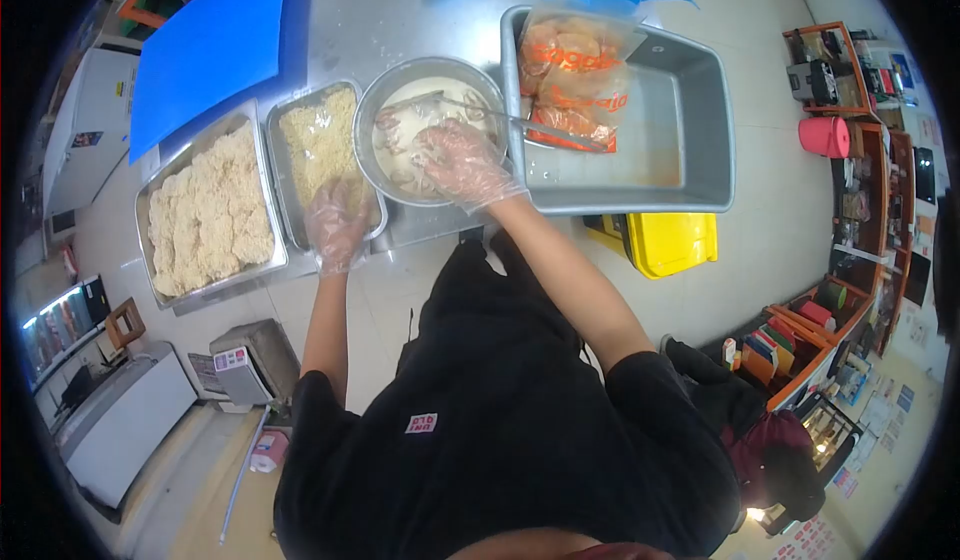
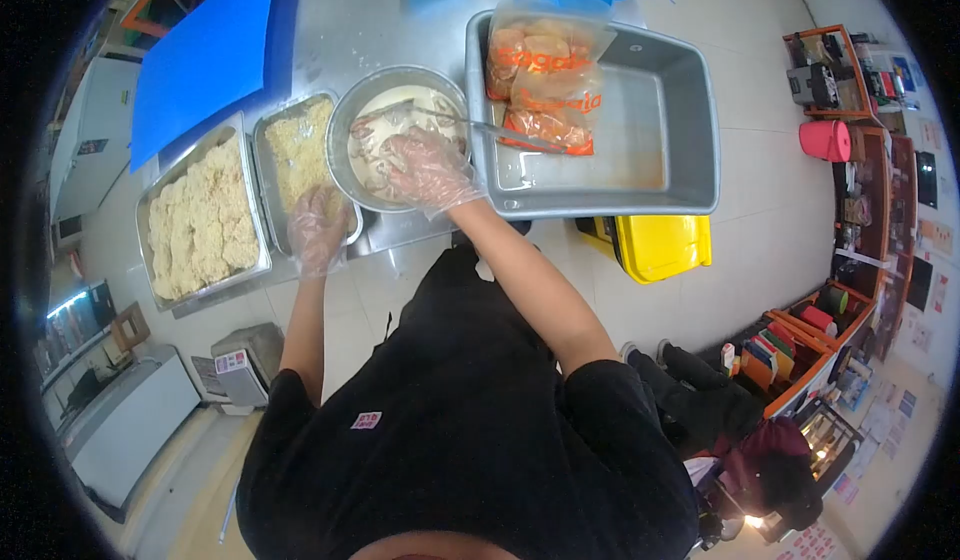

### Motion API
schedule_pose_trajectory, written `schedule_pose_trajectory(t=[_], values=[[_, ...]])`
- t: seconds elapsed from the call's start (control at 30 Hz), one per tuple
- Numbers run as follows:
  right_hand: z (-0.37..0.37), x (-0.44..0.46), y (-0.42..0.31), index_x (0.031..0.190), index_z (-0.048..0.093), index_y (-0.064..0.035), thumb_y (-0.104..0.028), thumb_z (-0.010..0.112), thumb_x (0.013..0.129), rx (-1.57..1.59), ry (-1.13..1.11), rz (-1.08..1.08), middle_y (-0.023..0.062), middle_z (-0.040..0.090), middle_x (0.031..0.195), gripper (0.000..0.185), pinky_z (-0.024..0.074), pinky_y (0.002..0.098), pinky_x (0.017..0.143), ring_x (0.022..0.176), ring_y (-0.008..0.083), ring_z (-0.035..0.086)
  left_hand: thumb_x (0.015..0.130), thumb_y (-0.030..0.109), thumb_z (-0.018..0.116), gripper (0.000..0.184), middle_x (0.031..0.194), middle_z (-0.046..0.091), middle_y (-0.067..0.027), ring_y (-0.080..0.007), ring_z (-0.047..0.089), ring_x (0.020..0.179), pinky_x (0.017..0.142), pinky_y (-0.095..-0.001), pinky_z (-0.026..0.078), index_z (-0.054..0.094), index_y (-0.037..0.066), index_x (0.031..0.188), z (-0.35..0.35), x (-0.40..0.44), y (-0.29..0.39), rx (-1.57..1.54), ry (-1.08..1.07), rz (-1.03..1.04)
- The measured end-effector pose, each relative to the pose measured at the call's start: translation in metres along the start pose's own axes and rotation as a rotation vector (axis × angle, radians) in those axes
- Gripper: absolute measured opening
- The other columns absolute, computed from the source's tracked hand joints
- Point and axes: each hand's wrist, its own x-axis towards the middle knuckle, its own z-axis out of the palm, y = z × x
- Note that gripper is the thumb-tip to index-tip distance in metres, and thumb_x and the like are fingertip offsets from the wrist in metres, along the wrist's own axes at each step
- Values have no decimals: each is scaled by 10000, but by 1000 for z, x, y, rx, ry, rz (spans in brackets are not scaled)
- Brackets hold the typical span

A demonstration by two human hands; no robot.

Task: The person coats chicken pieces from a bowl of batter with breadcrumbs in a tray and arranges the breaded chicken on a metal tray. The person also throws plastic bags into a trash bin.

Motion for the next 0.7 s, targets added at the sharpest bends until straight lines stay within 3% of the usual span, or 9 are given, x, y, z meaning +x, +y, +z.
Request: schedule_pose_trajectory(t=[0.27,0.7], values=[[-4,0,-11,1200,674,-103,-363,672,887,-47,-69,94,189,649,1147,407,526,518,930,1064,407,643,876,439,731,462,1366,637,-133,-321,599,1259,1086,-447,460,735,134,1222,-3,0,1,-23,-17,-71],[3,-5,-4,1247,655,-102,-398,662,896,28,-79,121,191,631,1207,458,499,542,969,1142,412,616,880,450,729,481,1368,636,-147,-332,597,1264,1095,-447,453,732,125,1235,-3,-1,1,29,-7,-27]])
